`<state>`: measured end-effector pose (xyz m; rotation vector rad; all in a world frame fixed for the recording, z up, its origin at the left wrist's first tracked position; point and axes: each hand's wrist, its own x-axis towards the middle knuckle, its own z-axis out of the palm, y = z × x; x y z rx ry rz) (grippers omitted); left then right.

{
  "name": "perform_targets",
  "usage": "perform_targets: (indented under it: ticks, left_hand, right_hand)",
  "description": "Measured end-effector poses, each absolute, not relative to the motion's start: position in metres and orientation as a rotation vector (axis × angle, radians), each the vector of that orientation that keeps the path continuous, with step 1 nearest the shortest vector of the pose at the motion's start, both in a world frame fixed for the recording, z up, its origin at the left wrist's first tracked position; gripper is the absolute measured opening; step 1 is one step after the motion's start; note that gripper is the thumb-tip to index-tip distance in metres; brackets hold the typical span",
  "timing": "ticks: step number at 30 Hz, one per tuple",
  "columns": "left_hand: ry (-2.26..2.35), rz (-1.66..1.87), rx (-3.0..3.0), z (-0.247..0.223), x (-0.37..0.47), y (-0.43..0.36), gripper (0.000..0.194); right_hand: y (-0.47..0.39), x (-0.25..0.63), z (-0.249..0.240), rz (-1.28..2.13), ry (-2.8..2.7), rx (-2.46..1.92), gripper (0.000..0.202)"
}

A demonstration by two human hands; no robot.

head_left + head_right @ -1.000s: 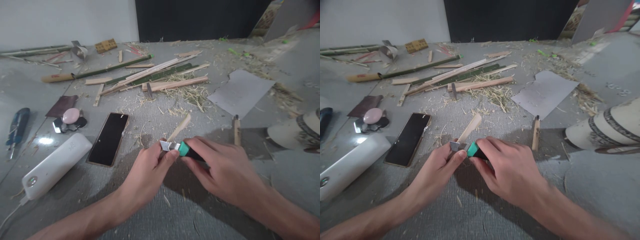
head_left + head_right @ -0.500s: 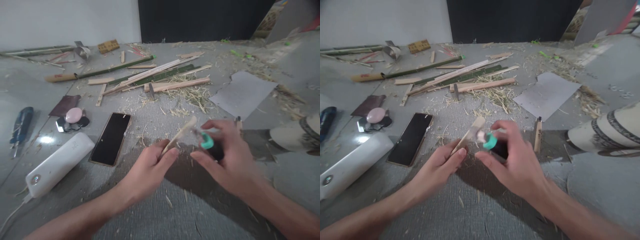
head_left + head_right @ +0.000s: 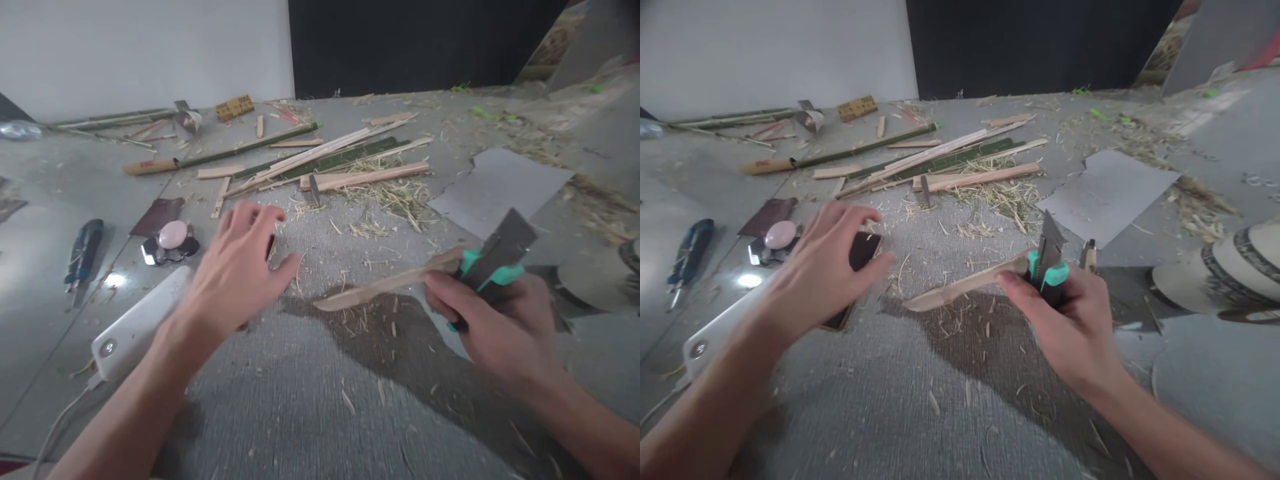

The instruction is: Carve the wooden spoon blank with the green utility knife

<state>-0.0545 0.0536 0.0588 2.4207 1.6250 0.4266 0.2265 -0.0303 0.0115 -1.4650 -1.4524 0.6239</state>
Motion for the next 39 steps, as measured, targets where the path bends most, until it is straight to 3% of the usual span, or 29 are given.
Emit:
perform_targets:
  ticks: [4, 9, 29, 39]
  left_hand:
    - [1.759, 0.116, 2.401, 0.054, -0.08, 0.072, 0.062]
    - [1.725, -0.021, 2.394, 0.048, -0.086, 0.072, 0.068]
    - [1.729, -0.028, 2.408, 0.047, -0.078, 0.068, 0.059]
    - [1.765, 0.054, 2.363, 0.041, -0.088, 0.078, 0.065]
  right_hand:
    - [-0.031, 0.221, 0.019, 0.573, -1.453, -1.598, 0.031]
    - [-0.031, 0.218, 0.024, 0.443, -1.604, -1.601, 0.026]
    - [-0.033, 0.222, 0.02, 0.406, -1.65, -1.609, 0.024]
    - [-0.032, 0.222, 0.02, 0.426, -1.64, -1.612, 0.027]
